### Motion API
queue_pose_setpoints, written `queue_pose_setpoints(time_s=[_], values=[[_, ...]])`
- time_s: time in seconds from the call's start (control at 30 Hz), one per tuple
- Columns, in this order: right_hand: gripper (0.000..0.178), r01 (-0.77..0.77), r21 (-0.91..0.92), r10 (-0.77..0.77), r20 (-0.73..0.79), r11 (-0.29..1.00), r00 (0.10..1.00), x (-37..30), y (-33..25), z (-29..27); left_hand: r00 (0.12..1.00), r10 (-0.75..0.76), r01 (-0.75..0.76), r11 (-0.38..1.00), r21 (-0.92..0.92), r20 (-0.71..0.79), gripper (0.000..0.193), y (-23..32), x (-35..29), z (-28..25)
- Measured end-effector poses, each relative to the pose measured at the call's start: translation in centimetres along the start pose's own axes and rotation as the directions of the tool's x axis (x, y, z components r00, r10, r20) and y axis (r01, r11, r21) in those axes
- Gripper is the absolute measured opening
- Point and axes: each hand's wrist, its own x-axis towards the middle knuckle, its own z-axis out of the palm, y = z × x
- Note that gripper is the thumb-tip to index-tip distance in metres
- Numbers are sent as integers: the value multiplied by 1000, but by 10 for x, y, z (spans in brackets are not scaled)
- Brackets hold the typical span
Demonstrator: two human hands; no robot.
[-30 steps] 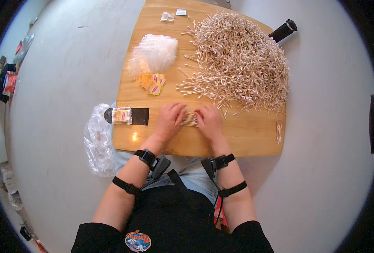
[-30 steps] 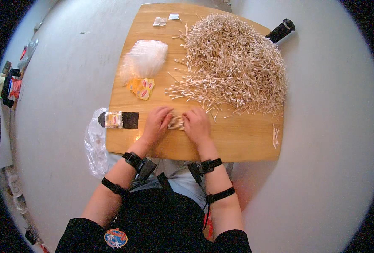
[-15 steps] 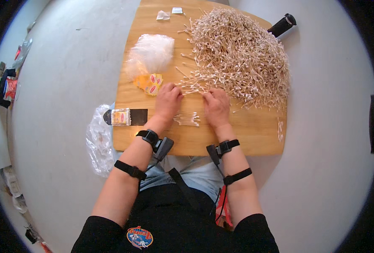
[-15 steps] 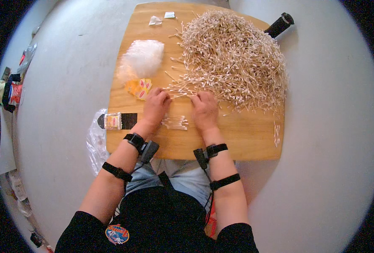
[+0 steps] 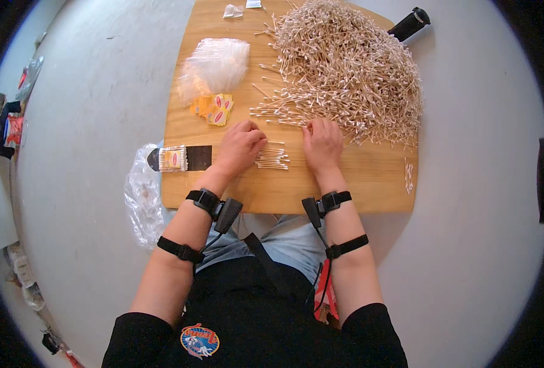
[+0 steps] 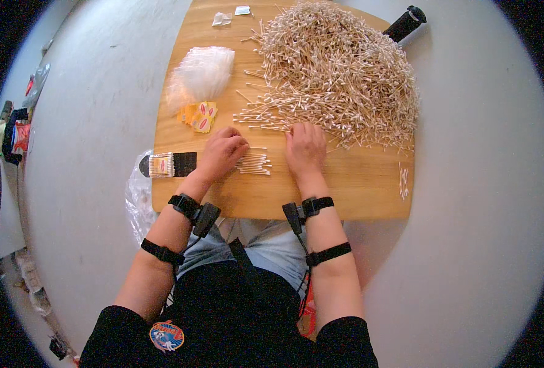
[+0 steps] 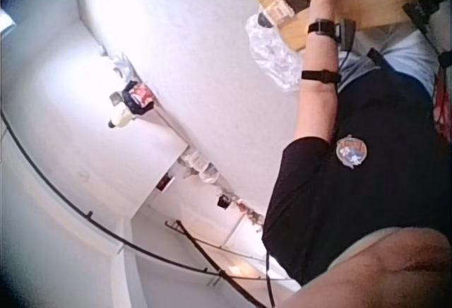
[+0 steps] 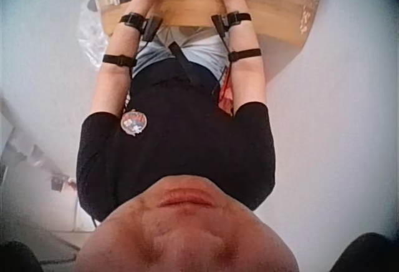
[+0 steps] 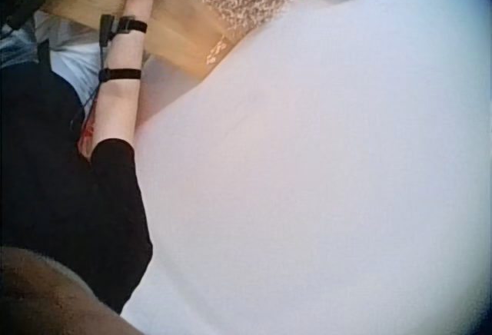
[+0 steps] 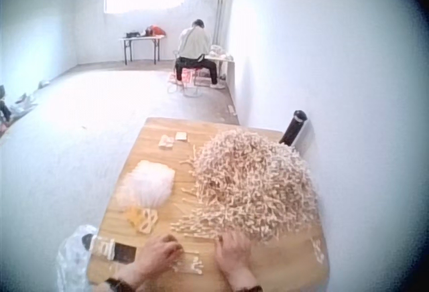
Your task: Sorting and aligning cotton swabs on a wooden table to place them into packaging.
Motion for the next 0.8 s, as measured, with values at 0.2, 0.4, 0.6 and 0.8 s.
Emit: queue_pose_setpoints(time_s=[0.2, 0.4, 0.6, 0.8], values=[[16, 5, -40, -5, -15, 999, 1000, -3, 4, 0, 991, 100, -96, 994, 51, -92, 10, 3, -15, 9], [14, 102, 26, -103, 45, 994, 994, -4, -8, -5, 963, -145, 82, 961, -264, -229, 8, 0, -38, 21], [12, 122, 111, -128, 43, 986, 991, -3, -22, -1, 917, -215, 107, 944, -311, -336, 18, 4, -32, 21], [11, 21, -6, -20, 20, 1000, 1000, 5, -7, 0, 936, -152, 140, 988, -61, -317, 20, -1, -1, 14]])
